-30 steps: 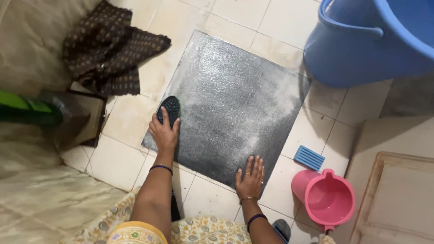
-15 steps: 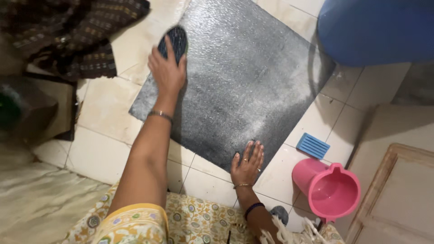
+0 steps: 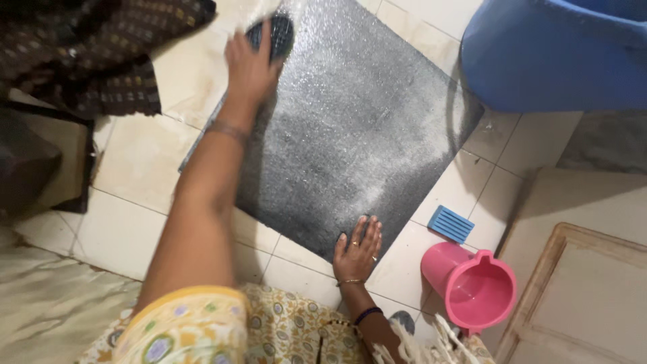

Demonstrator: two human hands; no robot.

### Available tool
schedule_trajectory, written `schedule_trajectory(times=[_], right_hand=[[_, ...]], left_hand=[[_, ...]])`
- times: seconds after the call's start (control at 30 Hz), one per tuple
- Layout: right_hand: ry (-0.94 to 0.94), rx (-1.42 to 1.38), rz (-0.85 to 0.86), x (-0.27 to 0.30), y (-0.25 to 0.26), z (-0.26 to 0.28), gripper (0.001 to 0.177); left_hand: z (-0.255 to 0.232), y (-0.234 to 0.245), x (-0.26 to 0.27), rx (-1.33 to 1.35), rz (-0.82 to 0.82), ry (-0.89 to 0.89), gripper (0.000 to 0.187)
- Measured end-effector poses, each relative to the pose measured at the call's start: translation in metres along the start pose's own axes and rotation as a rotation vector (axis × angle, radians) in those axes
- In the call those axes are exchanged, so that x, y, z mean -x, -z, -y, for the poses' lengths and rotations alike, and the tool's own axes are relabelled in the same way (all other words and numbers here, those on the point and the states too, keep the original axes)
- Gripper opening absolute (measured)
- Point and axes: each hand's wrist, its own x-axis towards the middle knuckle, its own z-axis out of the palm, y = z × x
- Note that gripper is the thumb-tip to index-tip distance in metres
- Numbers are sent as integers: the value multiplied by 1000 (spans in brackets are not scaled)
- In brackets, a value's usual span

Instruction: The person scrubs a black floor tile with a brush, alternating hands and occasionally applying water or soap from a nearby bucket.

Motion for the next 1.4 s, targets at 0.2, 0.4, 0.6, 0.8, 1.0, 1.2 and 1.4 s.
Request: schedule_trajectory(times=[0.2,0.4,0.6,0.8,1.0,1.2,1.4], right_hand=[[9,30,30,7,-7,-10,68],[49,-11,40,14,4,-27,69],[242,-37,60,26,20,-65,67],[125,3,117,-15,43,7,62],[907,-268,209,-132,30,165,83],[1281,77,476,-186,5,222,59],[1289,23,311,-225,-12,206,65]], left_hand=[[24,81,201,-44,205,-26,83],[19,72,233,-141,307,84,91],[0,91,252,-160,463,181,97],[-24,123,241,-331,761,-191,105],[-61,89,287,-68,1086,-452,98],[-63,71,286,80,1254,-284,102],[-70,88,272,26,1315,-277,90]])
